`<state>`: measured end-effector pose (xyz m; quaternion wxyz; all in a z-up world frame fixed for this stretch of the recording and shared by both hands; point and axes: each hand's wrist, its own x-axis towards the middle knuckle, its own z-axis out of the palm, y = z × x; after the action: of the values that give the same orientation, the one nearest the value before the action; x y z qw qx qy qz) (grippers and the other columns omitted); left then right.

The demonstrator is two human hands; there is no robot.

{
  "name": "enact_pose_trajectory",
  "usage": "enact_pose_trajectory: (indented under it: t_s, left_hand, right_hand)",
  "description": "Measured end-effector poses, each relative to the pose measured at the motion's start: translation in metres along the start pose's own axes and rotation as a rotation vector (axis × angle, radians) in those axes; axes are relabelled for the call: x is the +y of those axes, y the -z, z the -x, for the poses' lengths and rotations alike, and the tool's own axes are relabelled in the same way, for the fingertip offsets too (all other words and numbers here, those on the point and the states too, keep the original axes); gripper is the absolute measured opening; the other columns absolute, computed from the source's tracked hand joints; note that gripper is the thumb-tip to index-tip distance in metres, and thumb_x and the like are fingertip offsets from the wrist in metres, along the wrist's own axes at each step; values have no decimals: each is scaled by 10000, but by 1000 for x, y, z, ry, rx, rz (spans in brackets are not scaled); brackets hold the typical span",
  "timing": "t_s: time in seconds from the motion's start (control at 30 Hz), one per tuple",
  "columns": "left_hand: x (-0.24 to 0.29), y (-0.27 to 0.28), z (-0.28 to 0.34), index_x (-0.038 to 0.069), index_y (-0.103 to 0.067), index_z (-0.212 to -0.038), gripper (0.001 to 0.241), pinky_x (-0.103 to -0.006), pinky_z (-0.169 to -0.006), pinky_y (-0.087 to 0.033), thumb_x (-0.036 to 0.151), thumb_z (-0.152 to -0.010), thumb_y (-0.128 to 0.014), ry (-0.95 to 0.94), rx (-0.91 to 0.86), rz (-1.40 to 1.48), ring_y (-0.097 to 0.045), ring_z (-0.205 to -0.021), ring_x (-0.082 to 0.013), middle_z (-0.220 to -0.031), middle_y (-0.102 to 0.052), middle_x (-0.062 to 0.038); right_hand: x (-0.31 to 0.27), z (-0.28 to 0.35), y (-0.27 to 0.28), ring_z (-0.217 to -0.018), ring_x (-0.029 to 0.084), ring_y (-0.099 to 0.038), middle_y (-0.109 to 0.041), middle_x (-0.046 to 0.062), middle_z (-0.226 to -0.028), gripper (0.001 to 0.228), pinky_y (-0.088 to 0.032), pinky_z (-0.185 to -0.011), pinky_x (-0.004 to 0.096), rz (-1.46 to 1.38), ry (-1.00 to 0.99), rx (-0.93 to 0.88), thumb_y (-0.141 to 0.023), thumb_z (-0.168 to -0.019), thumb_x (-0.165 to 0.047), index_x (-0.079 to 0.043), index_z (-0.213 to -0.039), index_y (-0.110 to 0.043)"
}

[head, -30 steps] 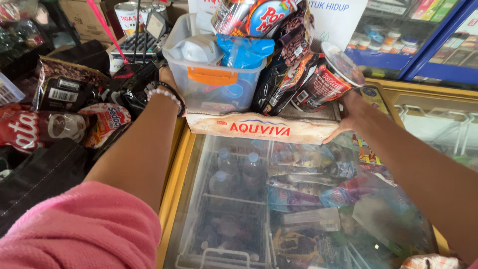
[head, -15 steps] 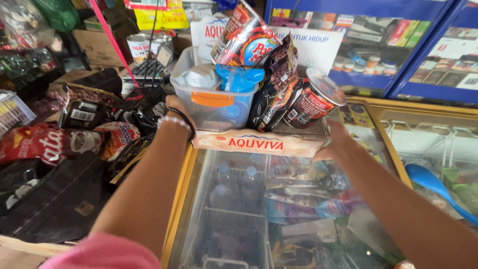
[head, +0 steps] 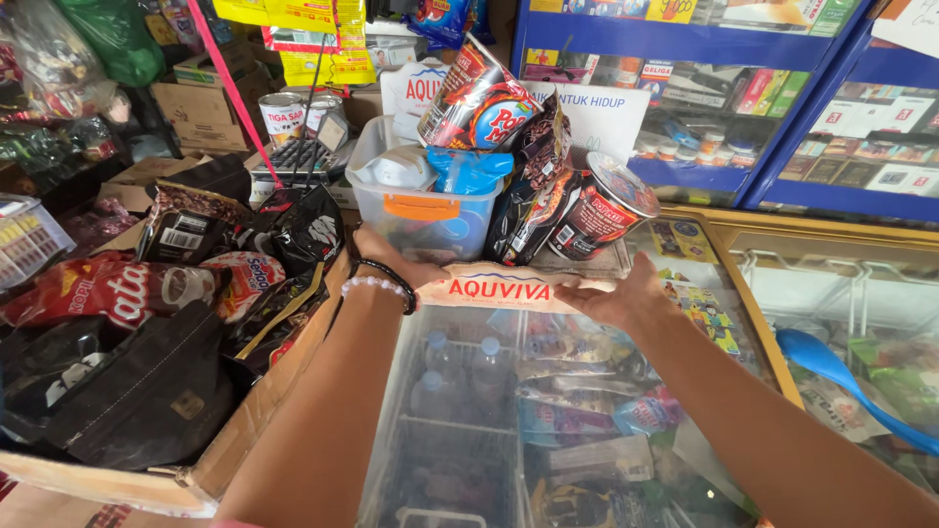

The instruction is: The person wipes the glass lid of a chest freezer with a cloth, then moves a pink plastic container and a cardboard box onto the lid. The person continues wiping the glass surface and uses a blue plastic scoop to scrape the lid while wiping.

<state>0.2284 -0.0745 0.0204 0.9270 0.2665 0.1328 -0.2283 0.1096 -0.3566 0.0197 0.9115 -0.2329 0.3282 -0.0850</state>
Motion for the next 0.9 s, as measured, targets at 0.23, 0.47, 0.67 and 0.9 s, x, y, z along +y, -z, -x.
enact_pose_trajectory:
  t_s: [0.23,0.47,0.67,0.9]
  left_hand:
    - [-23,24,-24,126,-278,-1577,959,-722,-1186,-165,816,-913,-297,41,50,250,-239,-1513,-539,-1643,-239,-303]
    - [-81,51,-44,182,-307,-1593,980,-642,-1227,-151,809,-852,-436,-25,232,-122,-333,-1502,-383,-1614,-333,-214]
    - [-163,38,-11,264,-255,-1624,969,-642,-1211,-198,766,-837,-516,90,198,-408,-351,-1476,-351,-1592,-380,-214]
    - [-224,31,24,321,-377,-1581,860,-614,-1211,-220,722,-838,-543,173,120,-615,-386,-1477,-309,-1597,-416,-149]
  right_hand:
    - [-2,-13,27,-1397,541,-454,-330,297,-1619,823,-327,-1145,689,75,9,-90,-282,-991,-656,-200,-1638,-54]
    - [-51,6,169,-1096,443,-763,-713,267,-1267,685,-561,-994,583,1434,821,371,-682,-877,-516,-260,-1506,-598]
    - [-114,26,359,-1379,564,-288,-332,356,-1491,1007,-186,-1081,744,1519,1206,1346,-744,-707,-561,-186,-1574,-393]
    - [-110,17,492,-1141,489,-511,-571,348,-1165,1021,-369,-1010,611,1541,997,1212,-814,-726,-468,-18,-1552,-418]
